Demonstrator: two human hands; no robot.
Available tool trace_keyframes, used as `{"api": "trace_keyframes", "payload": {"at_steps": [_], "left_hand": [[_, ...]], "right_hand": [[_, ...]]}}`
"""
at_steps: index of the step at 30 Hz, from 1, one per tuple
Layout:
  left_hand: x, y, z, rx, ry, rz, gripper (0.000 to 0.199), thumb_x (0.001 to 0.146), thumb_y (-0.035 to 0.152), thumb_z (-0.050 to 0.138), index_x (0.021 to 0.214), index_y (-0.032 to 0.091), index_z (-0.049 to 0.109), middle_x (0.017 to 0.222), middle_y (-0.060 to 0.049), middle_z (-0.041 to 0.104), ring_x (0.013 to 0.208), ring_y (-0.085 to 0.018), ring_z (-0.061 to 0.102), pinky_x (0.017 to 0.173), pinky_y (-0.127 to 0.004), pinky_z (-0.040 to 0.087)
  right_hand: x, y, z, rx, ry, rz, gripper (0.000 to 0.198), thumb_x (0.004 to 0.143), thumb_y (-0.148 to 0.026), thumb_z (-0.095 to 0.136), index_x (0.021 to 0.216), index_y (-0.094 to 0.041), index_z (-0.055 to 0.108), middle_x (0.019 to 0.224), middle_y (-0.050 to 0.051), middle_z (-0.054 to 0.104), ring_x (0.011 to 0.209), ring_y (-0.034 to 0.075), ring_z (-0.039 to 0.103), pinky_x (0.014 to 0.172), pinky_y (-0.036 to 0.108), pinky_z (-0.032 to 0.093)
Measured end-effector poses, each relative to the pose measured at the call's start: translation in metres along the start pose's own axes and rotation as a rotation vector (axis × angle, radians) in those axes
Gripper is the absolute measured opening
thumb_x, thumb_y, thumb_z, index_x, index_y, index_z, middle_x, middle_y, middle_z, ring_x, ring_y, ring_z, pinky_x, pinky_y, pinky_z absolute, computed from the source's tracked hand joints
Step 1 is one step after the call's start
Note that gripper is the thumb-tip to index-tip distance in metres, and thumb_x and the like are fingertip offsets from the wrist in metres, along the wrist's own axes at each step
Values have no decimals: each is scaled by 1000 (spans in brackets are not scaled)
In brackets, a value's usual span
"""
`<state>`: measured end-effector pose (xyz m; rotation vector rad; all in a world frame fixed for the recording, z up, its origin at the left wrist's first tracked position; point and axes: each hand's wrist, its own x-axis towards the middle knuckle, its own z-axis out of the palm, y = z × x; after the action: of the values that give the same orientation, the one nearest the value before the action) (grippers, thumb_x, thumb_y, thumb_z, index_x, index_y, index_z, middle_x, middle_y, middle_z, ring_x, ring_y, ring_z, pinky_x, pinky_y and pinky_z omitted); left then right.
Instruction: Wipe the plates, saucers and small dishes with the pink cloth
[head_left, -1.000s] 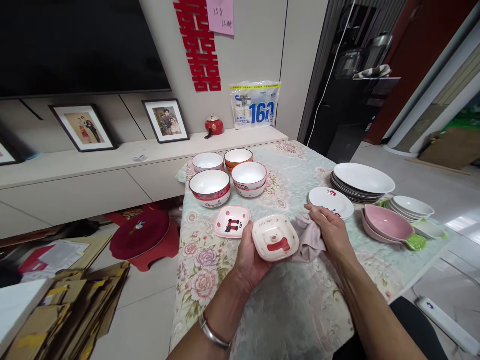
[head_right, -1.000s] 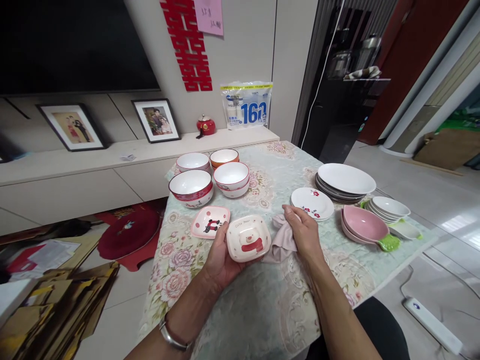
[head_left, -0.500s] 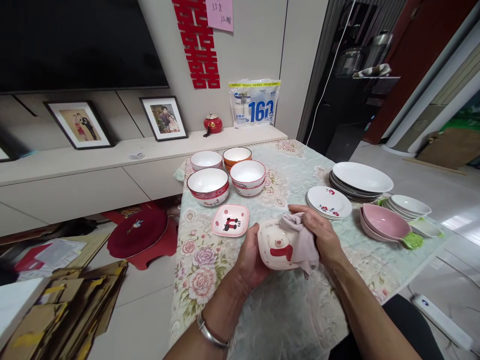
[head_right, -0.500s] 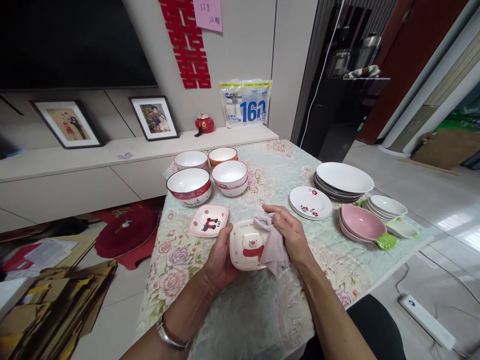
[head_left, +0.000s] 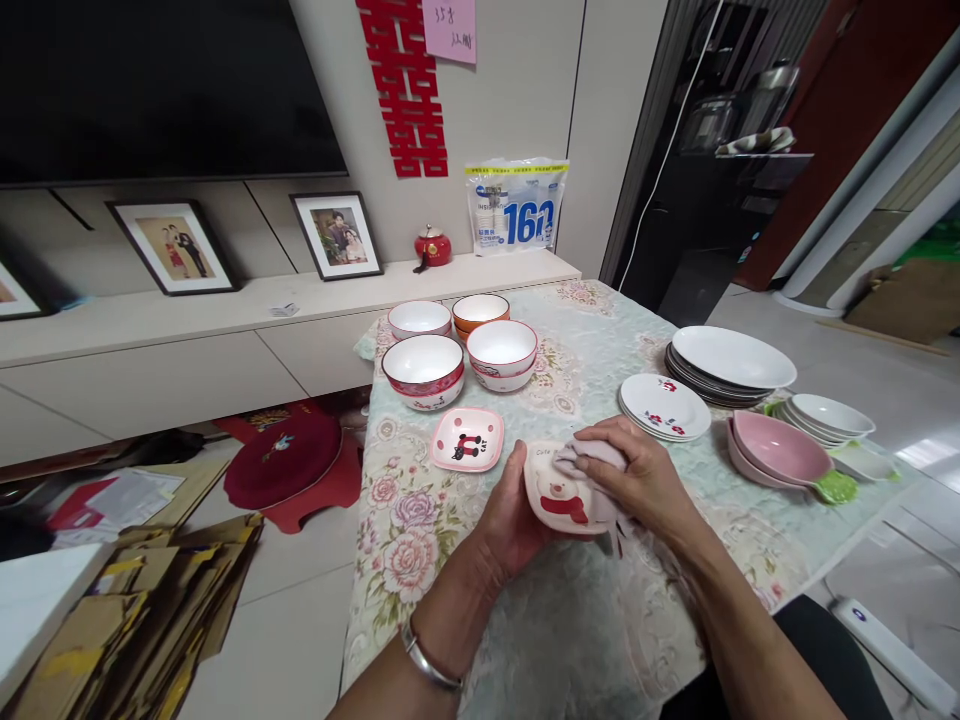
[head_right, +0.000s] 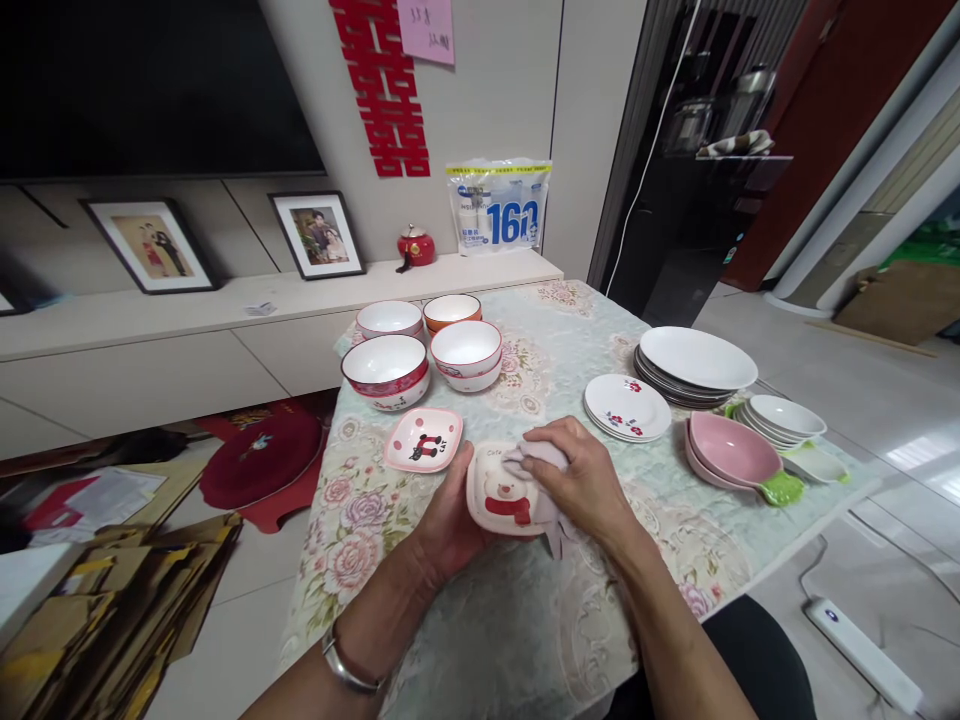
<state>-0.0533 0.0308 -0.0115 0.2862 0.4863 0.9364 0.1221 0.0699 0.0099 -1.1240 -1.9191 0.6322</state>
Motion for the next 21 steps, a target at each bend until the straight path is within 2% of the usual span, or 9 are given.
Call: {"api": "trace_keyframes", "payload": {"at_steps": [4,7,11,14,17,21], "left_hand": [[1,-1,2,43,10,-21,69,94,64,33,125,10,62,101,-18,74,89,-31,70,80,-46,53],[1,-3,3,98,37,-19,69,94,64,31,123,10,63,96,-17,74,84,-30,70,68,-40,53],[1,-7,1,177,14,-49,72,93,66,31,119,9,65,89,-16,75,70,-27,68,52,-33,49],[1,-10,-1,201,-2,-73,71,91,68,33,116,10,67,88,-15,75,64,-25,66,53,-34,48],[2,-10,2,167,7,-60,68,93,65,33,115,10,67,88,-15,75,70,-27,68,62,-37,50],[2,-10,9,72,43,101,59,95,57,37,114,10,67,94,-13,75,87,-28,69,80,-37,50]], "right_hand": [[-3,-4,6,-250,-117,-62,9,87,-24,65,95,-23,68,92,5,61,92,22,58,78,35,48],[-5,-9,11,-362,-116,-96,8,87,-17,61,93,-21,64,93,7,59,92,23,56,77,35,47],[-5,-15,19,-375,-97,-215,17,84,-7,56,94,-19,63,94,8,58,93,24,54,79,35,47],[-3,-20,23,-333,-88,-293,23,81,-3,53,95,-19,63,95,9,58,94,24,54,82,35,46],[-3,-21,21,-348,-45,-232,14,83,-9,54,90,-19,60,90,7,58,90,23,55,78,34,45],[-5,-21,15,-499,-14,-6,6,82,-15,57,85,-21,56,86,5,58,80,22,57,69,32,42]]}}
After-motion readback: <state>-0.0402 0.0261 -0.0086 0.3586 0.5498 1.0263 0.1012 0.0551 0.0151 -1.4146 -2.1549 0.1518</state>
